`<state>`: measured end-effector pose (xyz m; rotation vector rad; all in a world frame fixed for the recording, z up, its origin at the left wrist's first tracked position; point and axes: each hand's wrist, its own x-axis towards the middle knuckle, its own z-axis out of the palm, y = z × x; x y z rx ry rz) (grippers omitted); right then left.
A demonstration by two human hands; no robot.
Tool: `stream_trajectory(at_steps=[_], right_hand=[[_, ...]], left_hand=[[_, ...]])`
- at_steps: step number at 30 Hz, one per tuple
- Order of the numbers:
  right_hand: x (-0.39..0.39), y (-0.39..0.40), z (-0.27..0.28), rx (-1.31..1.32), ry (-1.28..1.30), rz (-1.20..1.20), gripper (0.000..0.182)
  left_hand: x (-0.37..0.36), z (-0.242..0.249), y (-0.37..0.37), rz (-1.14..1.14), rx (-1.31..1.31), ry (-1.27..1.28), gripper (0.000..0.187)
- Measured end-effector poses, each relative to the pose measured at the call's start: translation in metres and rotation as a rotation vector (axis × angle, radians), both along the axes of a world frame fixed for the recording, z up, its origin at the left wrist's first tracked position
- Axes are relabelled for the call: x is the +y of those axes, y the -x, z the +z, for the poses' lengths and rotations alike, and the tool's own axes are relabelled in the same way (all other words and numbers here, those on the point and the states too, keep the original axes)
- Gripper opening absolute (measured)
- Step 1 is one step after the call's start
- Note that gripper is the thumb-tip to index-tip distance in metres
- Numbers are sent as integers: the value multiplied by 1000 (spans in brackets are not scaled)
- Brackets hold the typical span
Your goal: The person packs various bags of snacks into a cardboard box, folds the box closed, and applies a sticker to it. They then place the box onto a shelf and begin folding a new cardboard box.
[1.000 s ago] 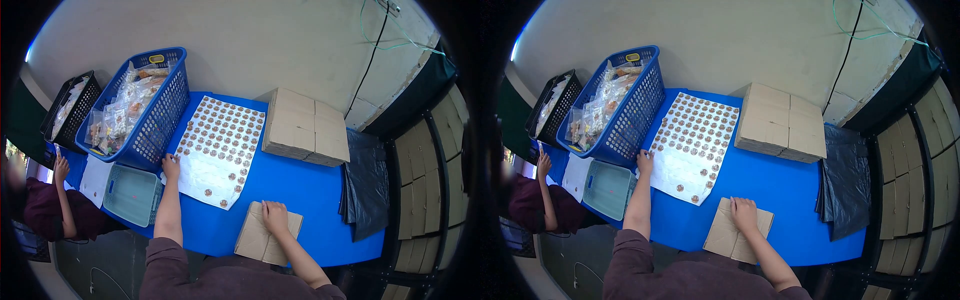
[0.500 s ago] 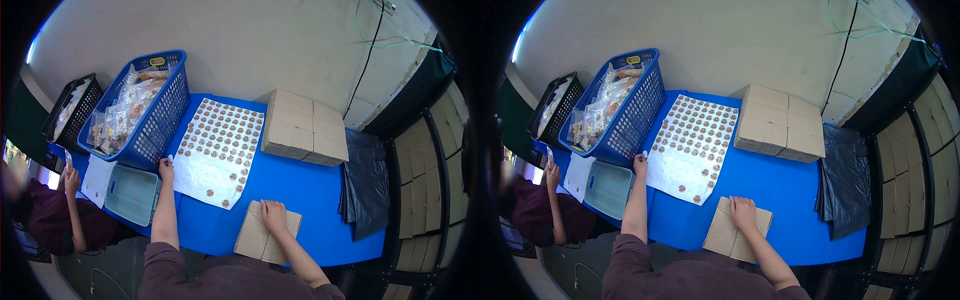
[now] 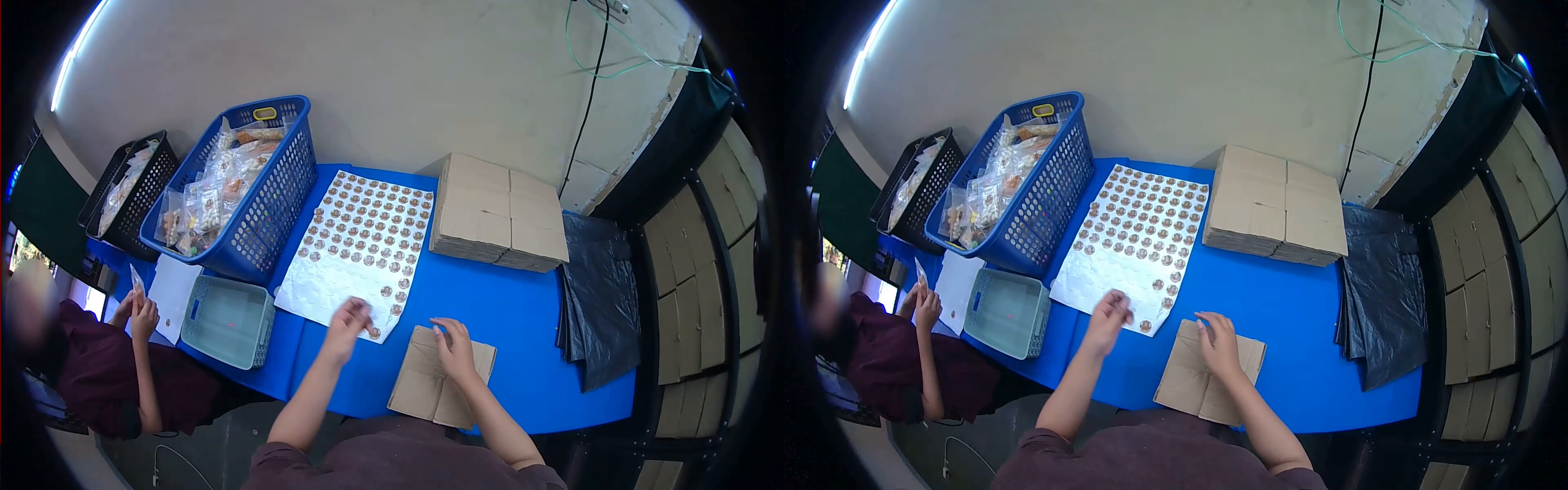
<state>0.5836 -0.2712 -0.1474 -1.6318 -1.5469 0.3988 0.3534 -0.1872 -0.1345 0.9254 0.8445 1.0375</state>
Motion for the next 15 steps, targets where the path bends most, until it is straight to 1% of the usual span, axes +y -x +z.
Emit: stream_trajectory(at_steps=[1, 2, 3, 4, 5, 6, 7, 8, 9, 10, 12, 13, 15], right_hand=[[-3, 1, 10, 288, 127, 88, 24], [-7, 2, 20, 578, 253, 173, 29], [-12, 3, 31, 577, 252, 166, 29], [-16, 3, 42, 741, 302, 311, 34], [-21, 4, 51, 902, 348, 459, 39], [-27, 5, 58, 900, 342, 453, 39], [-32, 6, 63, 923, 316, 507, 42], [-36, 7, 66, 945, 293, 563, 46], [-40, 8, 66, 1066, 227, 615, 47], [-42, 8, 68, 1063, 226, 615, 47], [-46, 8, 77, 1041, 134, 676, 34], [-47, 7, 74, 1040, 136, 678, 34], [-52, 6, 64, 1015, 97, 605, 19]], left_hand=[[-17, 10, -9, -89, -91, 82, 16], [-34, 24, -20, -177, -245, 127, 24], [-49, 36, -28, -241, -313, 124, 28], [-61, 47, -36, -306, -381, 119, 32], [-70, 61, -45, -314, -383, 117, 32], [-78, 74, -53, -326, -319, 133, 31], [-83, 80, -57, -337, -255, 147, 29], [-84, 76, -57, -342, -257, 144, 29], [-85, 68, -55, -384, -294, 138, 27], [-85, 63, -54, -424, -331, 132, 26], [-85, 57, -52, -433, -354, 124, 26], [-87, 56, -52, -447, -365, 120, 26], [-92, 55, -52, -462, -374, 121, 27]])
